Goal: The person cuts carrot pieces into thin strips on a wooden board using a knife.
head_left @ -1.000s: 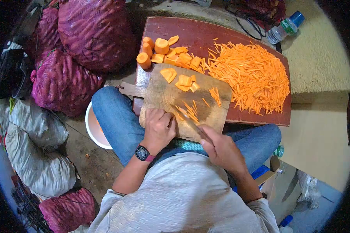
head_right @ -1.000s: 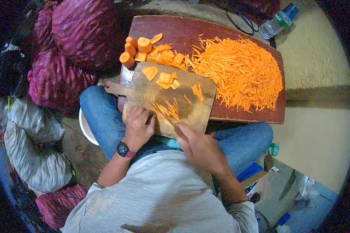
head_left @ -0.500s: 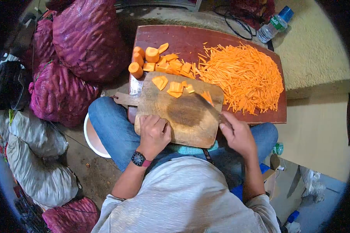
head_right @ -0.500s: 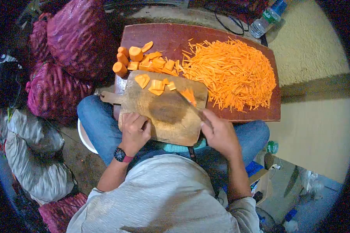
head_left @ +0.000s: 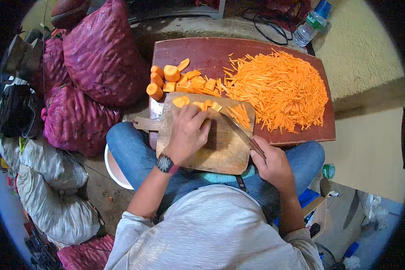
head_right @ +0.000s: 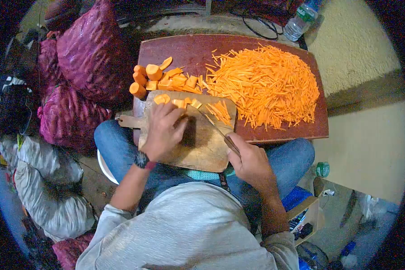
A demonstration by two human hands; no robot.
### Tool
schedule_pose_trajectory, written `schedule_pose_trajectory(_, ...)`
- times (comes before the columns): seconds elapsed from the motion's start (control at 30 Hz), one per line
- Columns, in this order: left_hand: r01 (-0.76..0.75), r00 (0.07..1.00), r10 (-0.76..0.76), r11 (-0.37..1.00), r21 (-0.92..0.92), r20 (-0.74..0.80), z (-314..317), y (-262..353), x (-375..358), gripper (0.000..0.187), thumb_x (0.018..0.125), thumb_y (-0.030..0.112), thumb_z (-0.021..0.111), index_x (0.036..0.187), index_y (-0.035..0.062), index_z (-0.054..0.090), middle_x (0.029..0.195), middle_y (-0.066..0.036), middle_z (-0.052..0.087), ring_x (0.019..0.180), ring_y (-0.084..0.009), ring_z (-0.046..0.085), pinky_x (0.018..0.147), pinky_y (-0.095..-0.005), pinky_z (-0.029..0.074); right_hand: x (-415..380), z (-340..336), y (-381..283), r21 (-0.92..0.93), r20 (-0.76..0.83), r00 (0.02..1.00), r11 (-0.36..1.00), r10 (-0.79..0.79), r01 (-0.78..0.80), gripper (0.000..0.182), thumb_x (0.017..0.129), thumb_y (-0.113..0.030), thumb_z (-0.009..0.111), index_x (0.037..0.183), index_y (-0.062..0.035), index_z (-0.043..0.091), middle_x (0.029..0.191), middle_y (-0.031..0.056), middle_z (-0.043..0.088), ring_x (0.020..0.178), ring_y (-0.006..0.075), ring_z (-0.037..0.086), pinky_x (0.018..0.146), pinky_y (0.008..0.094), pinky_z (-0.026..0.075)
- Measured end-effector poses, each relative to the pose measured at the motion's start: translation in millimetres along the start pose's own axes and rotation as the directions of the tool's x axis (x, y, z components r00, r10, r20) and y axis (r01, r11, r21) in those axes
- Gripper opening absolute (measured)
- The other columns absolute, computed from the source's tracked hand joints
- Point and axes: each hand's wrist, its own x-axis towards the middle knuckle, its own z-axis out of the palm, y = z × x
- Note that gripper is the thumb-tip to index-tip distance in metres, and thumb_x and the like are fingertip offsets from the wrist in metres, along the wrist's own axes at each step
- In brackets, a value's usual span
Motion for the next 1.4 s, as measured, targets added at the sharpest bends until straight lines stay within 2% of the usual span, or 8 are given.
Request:
schedule_pose_trajectory(0.13, -0.085, 0.993, 0.078, 0.992, 0.092, 0.083, 19.3, -7.6, 35.0, 0.037, 0.085, 0.016, 0.082, 0.121, 0.0097, 0.076, 0.120, -0.009, 0.069, 0.122, -0.0314, 0.060, 0.104, -0.0532, 0.041, 2.0, 4.1, 5.3, -0.096, 0.049, 0.999, 0.995, 0.008, -0.004, 0.042, 0.103, -0.020, 0.069, 0.142, -0.0070, 0.060, 0.108, 0.0291, 0.074, 0.103, 0.0508, 0.073, 0.083, 0.0571, 0.057)
schedule_pose_trajectory(0.33, -0.143, 0.948, 0.093, 0.979, 0.147, 0.306, 26.4, -19.7, 50.9, 0.038, 0.086, 0.012, 0.077, 0.123, 0.0106, 0.077, 0.119, -0.009, 0.068, 0.121, -0.0315, 0.060, 0.106, -0.0543, 0.037, -13.7, 10.6, 11.0, -0.149, -0.003, 0.995, 0.984, -0.098, 0.097, 0.043, 0.102, -0.021, 0.072, 0.141, -0.0049, 0.062, 0.109, 0.0259, 0.076, 0.100, 0.0481, 0.074, 0.080, 0.0559, 0.059)
schedule_pose_trajectory(0.43, -0.205, 0.950, 0.167, 0.971, 0.124, 0.265, 29.4, -23.0, 49.3, 0.033, 0.087, 0.010, 0.074, 0.120, 0.0109, 0.077, 0.115, -0.009, 0.067, 0.118, -0.0312, 0.060, 0.104, -0.0530, 0.038, -25.1, 17.1, 21.6, -0.131, -0.044, 0.992, 0.985, -0.120, 0.113, 0.047, 0.103, -0.029, 0.071, 0.146, -0.0115, 0.060, 0.109, 0.0211, 0.076, 0.099, 0.0471, 0.074, 0.079, 0.0584, 0.057)
schedule_pose_trajectory(0.73, -0.408, 0.894, 0.311, 0.863, 0.297, 0.323, 35.1, -18.5, 58.9, 0.023, 0.088, 0.013, 0.069, 0.109, 0.0040, 0.073, 0.110, -0.010, 0.067, 0.115, -0.0297, 0.061, 0.106, -0.0517, 0.042, -7.7, -0.4, 34.1, -0.151, -0.154, 0.976, 0.980, -0.153, 0.130, 0.048, 0.100, -0.022, 0.075, 0.144, -0.0071, 0.064, 0.108, 0.0223, 0.077, 0.099, 0.0459, 0.075, 0.083, 0.0550, 0.061)
schedule_pose_trajectory(0.87, -0.413, 0.906, 0.352, 0.856, 0.309, 0.236, 18.4, -2.4, 31.6, 0.023, 0.089, 0.013, 0.066, 0.108, 0.0030, 0.073, 0.109, -0.010, 0.066, 0.115, -0.0289, 0.062, 0.107, -0.0534, 0.042, -2.7, -2.7, 32.0, -0.117, -0.213, 0.952, 0.973, -0.221, 0.200, 0.048, 0.100, -0.022, 0.076, 0.145, -0.0083, 0.064, 0.105, 0.0217, 0.077, 0.097, 0.0459, 0.075, 0.081, 0.0559, 0.060)
schedule_pose_trajectory(1.03, -0.294, 0.920, 0.206, 0.925, 0.242, 0.333, 9.2, 25.0, -44.1, 0.032, 0.089, 0.019, 0.065, 0.115, 0.0022, 0.074, 0.107, -0.010, 0.064, 0.114, -0.0289, 0.061, 0.109, -0.0562, 0.041, -9.5, 4.0, 25.1, -0.186, -0.082, 0.980, 0.968, -0.183, 0.166, 0.049, 0.100, -0.023, 0.076, 0.146, -0.0087, 0.064, 0.103, 0.0204, 0.076, 0.094, 0.0449, 0.075, 0.080, 0.0549, 0.060)
schedule_pose_trajectory(1.27, -0.188, 0.965, 0.161, 0.975, 0.119, 0.207, 7.7, 28.3, -60.0, 0.043, 0.080, 0.010, 0.074, 0.122, -0.0004, 0.074, 0.113, -0.012, 0.065, 0.112, -0.0315, 0.060, 0.105, -0.0510, 0.041, -19.2, 11.3, -1.4, -0.059, 0.020, 0.986, 0.985, -0.164, 0.165, 0.043, 0.100, -0.017, 0.075, 0.139, -0.0009, 0.067, 0.108, 0.0238, 0.077, 0.097, 0.0447, 0.076, 0.081, 0.0505, 0.061)
schedule_pose_trajectory(1.4, -0.179, 0.969, 0.154, 0.977, 0.120, 0.193, 11.1, 27.3, -56.4, 0.044, 0.078, 0.009, 0.075, 0.121, -0.0006, 0.075, 0.112, -0.012, 0.065, 0.113, -0.0320, 0.060, 0.105, -0.0510, 0.041, -15.5, 16.9, -7.0, -0.060, 0.069, 0.986, 0.986, -0.149, 0.154, 0.043, 0.105, -0.025, 0.067, 0.143, -0.0056, 0.060, 0.109, 0.0237, 0.077, 0.099, 0.0471, 0.075, 0.084, 0.0585, 0.059)
